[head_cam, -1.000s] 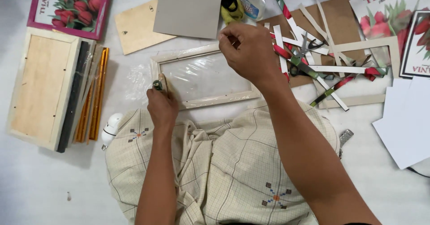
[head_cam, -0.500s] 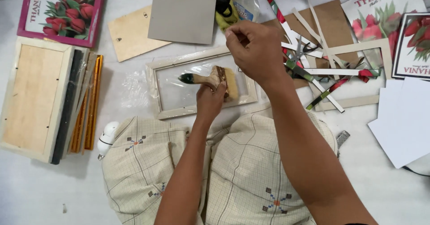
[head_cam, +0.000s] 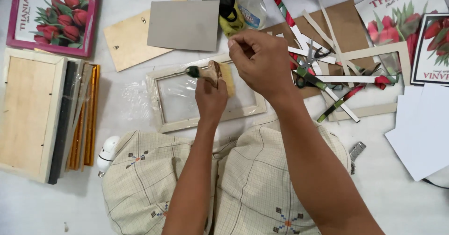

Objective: Trimming a picture with scissors and assembling it into a wooden frame before applying a finish with a brush

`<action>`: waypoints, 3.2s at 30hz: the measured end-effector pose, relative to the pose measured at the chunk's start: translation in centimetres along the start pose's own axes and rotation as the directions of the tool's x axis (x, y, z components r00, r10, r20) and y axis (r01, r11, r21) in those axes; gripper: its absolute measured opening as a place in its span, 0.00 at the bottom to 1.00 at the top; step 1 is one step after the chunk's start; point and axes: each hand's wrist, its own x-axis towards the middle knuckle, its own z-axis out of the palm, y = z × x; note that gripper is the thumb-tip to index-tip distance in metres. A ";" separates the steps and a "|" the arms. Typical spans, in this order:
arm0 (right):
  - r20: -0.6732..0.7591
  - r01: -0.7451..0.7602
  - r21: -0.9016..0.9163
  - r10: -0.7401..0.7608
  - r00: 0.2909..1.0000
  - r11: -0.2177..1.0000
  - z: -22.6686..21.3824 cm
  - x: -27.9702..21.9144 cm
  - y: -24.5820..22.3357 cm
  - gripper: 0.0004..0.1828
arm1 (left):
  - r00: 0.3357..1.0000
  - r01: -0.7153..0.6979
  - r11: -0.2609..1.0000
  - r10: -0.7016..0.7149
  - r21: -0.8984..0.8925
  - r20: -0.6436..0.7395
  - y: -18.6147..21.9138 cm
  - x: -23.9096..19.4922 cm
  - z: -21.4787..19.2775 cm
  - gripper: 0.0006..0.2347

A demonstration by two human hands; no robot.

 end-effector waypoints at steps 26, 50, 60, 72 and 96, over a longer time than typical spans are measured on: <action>-0.041 0.014 0.008 -0.013 0.999 1.000 -0.7 0.1 0.7 0.06 | 0.971 -0.174 0.825 0.053 0.538 0.233 -2.7 -2.8 -1.4 0.17; -0.021 0.060 -0.024 -0.060 0.998 0.998 0.1 -0.7 0.8 0.06 | 0.964 -0.053 0.769 0.205 0.637 -0.167 -7.1 -1.5 -11.6 0.08; -0.017 0.042 -0.027 -0.043 0.999 0.999 0.1 -0.4 1.6 0.06 | 0.910 0.232 0.971 -0.198 -0.051 0.364 3.3 -4.6 -2.0 0.10; -0.079 -0.055 0.124 0.065 0.995 0.991 -1.5 0.2 0.0 0.06 | 0.981 -0.045 0.763 0.156 0.645 -0.116 -4.7 4.9 -8.7 0.05; -0.114 -0.195 0.237 0.227 0.967 0.952 -1.4 1.2 1.0 0.05 | 0.916 0.263 0.925 -0.329 0.276 0.230 -2.5 0.3 -8.2 0.14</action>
